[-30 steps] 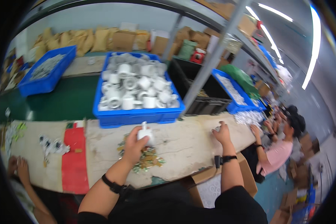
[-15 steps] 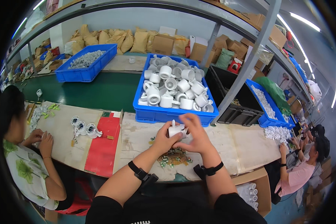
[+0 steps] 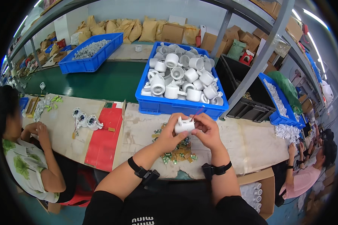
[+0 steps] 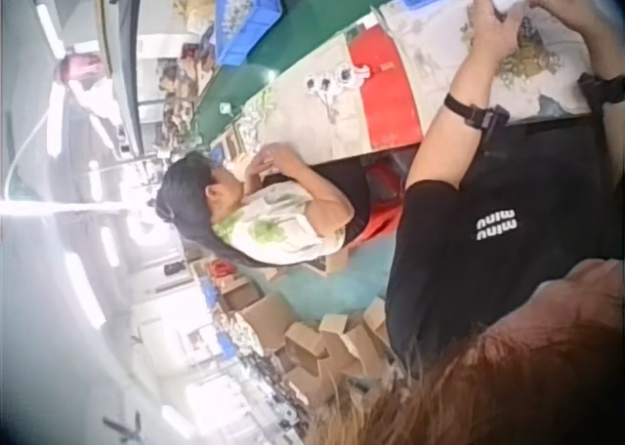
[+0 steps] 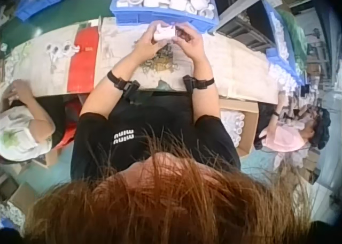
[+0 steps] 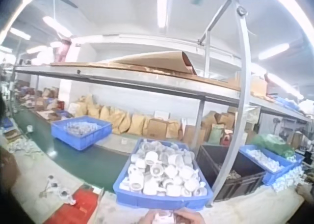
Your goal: Manually assemble small electronic or mechanical components into white plastic housings.
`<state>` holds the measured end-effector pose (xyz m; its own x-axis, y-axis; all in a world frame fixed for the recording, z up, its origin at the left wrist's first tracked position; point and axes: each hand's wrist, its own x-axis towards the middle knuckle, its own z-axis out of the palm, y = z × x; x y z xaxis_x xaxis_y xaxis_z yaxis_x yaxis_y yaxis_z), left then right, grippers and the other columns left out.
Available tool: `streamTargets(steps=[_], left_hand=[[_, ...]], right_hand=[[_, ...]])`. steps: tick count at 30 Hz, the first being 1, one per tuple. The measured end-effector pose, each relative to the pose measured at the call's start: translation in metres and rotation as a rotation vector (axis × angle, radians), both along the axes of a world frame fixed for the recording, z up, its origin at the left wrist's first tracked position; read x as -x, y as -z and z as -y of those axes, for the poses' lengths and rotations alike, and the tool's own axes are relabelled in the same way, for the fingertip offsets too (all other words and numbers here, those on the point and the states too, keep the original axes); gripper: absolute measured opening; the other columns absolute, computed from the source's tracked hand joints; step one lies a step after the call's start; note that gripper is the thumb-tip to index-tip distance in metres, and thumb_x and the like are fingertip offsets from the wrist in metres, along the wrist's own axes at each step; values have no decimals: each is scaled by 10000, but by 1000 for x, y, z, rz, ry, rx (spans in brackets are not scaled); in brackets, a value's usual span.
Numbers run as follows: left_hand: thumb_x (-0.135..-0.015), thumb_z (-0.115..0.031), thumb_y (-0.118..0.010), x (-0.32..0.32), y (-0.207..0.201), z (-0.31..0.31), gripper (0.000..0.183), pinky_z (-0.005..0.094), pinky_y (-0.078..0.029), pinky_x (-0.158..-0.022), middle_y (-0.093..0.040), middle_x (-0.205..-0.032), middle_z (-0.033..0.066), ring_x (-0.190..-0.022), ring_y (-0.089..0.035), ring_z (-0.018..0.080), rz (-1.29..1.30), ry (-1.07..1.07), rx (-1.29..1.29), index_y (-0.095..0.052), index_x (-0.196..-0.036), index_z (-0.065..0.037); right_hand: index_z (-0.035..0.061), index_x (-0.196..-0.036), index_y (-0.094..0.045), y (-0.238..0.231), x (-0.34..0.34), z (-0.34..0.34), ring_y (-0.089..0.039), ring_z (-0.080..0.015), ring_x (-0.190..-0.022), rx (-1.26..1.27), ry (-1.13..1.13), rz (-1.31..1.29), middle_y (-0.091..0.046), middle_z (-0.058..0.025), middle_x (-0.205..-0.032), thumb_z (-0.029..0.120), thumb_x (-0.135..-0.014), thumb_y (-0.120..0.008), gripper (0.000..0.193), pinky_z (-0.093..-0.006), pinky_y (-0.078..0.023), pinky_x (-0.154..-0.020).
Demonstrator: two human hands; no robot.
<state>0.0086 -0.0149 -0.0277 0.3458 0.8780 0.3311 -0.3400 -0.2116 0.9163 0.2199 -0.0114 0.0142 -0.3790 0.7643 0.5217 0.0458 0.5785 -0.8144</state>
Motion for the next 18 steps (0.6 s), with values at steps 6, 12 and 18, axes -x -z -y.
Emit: streamTargets(steps=[6, 12, 18], left_hand=[[-1004, -177, -703, -7, 9, 1, 539, 432, -419, -1114, -446, -1415, 158, -1313, -496, 318, -91, -147, -448, -438, -1463, -80], [-1057, -282, -641, -8, 7, 2, 562, 462, -369, -1165, -423, -1458, 166, -1334, -460, 337, -158, -147, -549, -392, -1525, -98], [-1041, -222, -598, -2, -9, 11, 495, 481, -357, -1171, -384, -1521, 184, -1404, -403, 352, -430, -320, -538, -550, -1503, -52]], right_hand=[[-18, -1329, -707, -4, 0, 0, -621, -164, -916, -104, 11, 58, -620, -67, -1103, 123, -784, -917, 601, -297, -553, -826], [-17, -1310, -716, -1, 1, 2, -625, -177, -965, -106, 16, 79, -602, -81, -1209, 171, -767, -932, 615, -311, -555, -842], [-10, -1391, -651, 10, -11, -3, -609, -149, -971, 164, -110, -47, -589, -66, -1238, 80, -822, -893, 625, -279, -549, -857]])
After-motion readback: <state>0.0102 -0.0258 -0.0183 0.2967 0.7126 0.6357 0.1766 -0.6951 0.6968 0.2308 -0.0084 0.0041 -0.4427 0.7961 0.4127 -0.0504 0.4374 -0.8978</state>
